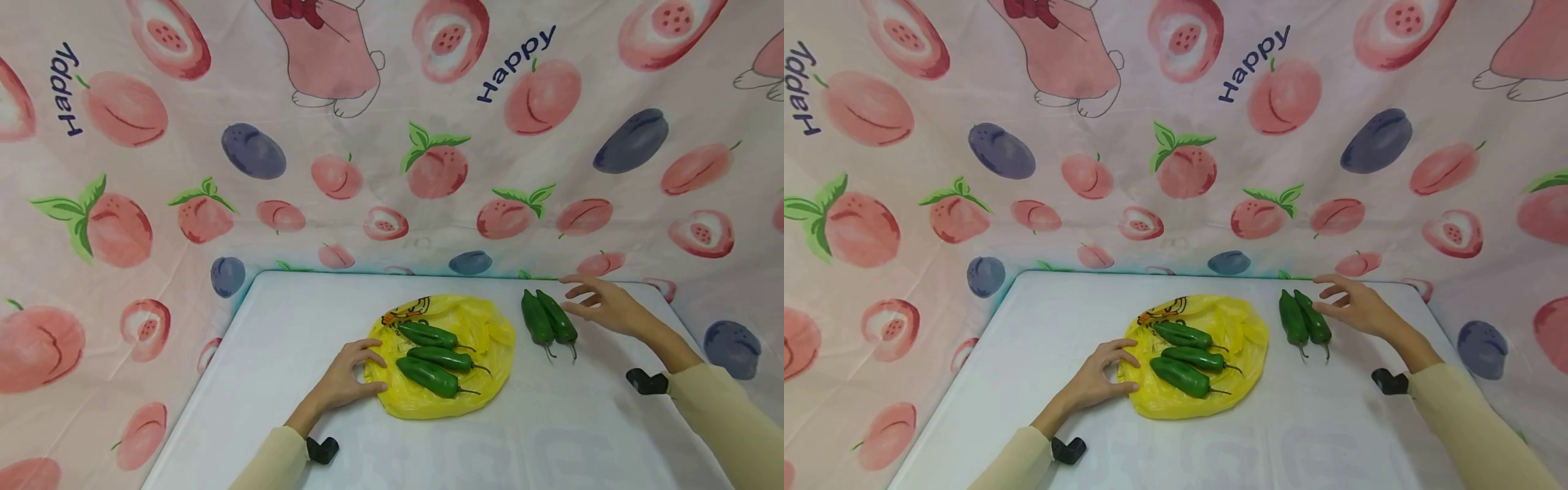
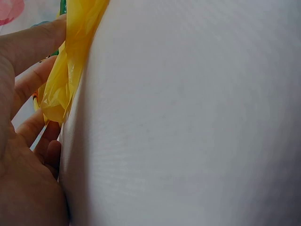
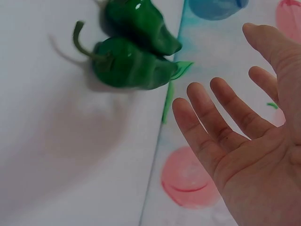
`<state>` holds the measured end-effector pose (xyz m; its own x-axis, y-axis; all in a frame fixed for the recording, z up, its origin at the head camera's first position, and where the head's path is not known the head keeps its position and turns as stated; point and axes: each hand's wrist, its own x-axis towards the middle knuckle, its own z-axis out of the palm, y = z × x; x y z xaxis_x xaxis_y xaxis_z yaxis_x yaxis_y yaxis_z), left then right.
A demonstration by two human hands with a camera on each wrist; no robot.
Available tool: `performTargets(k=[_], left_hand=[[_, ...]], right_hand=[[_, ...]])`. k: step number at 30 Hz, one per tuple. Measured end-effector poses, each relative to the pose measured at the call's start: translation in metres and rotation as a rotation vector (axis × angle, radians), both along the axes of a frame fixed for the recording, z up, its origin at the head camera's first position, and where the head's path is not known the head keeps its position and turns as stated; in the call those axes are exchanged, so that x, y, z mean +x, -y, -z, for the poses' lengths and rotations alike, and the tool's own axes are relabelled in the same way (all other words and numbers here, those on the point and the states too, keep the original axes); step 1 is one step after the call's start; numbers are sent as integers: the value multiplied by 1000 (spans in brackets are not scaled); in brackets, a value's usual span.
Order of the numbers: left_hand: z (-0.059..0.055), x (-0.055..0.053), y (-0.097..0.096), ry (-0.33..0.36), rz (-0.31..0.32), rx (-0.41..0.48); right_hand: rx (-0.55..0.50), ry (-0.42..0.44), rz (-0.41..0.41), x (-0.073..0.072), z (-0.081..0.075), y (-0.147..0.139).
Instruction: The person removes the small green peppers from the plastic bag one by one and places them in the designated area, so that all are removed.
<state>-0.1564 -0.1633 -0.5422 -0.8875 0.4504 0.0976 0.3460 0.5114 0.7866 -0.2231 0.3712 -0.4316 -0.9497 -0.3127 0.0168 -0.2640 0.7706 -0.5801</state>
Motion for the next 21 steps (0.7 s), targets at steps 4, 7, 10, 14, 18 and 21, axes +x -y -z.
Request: performTargets(k=[4, 7, 10, 14, 18, 21], left_hand=[[0, 0, -1, 3, -4, -1], [0, 0, -2, 5, -5, -3], [0, -1, -2, 7, -3, -3], [0, -1, -2, 1, 1, -5], [0, 0, -1, -6, 2, -4], [0, 1, 0, -3, -5, -1]], right_hand=[[-6, -10, -9, -1, -6, 8], [-7, -19, -28, -2, -10, 16], [-11, -33, -52, -3, -14, 24], [-22, -61, -82, -4, -17, 35], [-28, -64, -89, -8, -16, 43], [-39, -57, -105, -11, -15, 48]])
